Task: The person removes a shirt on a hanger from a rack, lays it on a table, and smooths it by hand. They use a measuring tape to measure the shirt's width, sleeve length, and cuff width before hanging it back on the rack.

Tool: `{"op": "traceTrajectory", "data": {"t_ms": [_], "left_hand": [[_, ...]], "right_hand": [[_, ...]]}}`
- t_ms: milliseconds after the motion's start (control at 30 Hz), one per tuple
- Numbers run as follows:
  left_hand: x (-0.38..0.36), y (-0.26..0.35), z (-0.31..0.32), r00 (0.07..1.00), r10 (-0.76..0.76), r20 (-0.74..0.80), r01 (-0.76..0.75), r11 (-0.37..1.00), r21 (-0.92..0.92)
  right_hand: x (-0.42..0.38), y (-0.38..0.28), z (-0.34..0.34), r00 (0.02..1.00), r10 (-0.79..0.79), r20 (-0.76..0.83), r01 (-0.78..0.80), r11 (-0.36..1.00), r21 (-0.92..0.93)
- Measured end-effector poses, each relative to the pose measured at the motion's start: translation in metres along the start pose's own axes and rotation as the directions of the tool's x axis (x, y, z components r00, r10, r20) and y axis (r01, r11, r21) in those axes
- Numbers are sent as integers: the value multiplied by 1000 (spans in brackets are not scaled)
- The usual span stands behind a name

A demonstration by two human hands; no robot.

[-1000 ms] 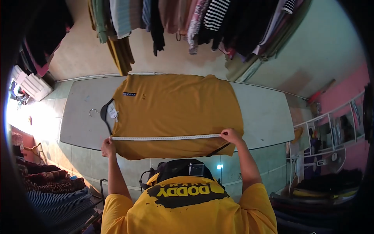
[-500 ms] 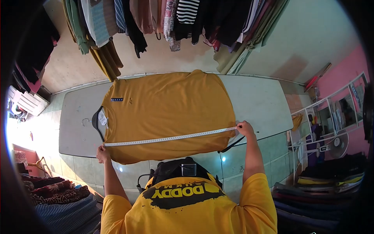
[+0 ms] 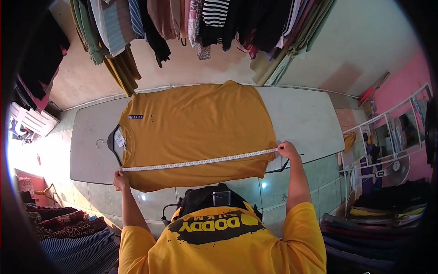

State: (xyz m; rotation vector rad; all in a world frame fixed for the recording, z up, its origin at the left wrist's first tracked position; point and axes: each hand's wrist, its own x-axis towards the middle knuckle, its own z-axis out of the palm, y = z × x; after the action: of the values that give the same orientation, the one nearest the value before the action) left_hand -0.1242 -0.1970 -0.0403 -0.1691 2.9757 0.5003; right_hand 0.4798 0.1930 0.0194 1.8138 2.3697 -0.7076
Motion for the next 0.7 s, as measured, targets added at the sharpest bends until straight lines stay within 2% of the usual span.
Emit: {"op": "traceTrajectory", "data": {"t_ms": [700], "left_hand": [[-2, 3, -2, 999, 15, -29, -15, 1000, 11]], "right_hand": [[2, 3, 9, 997, -28, -66, 26, 999, -40]]}}
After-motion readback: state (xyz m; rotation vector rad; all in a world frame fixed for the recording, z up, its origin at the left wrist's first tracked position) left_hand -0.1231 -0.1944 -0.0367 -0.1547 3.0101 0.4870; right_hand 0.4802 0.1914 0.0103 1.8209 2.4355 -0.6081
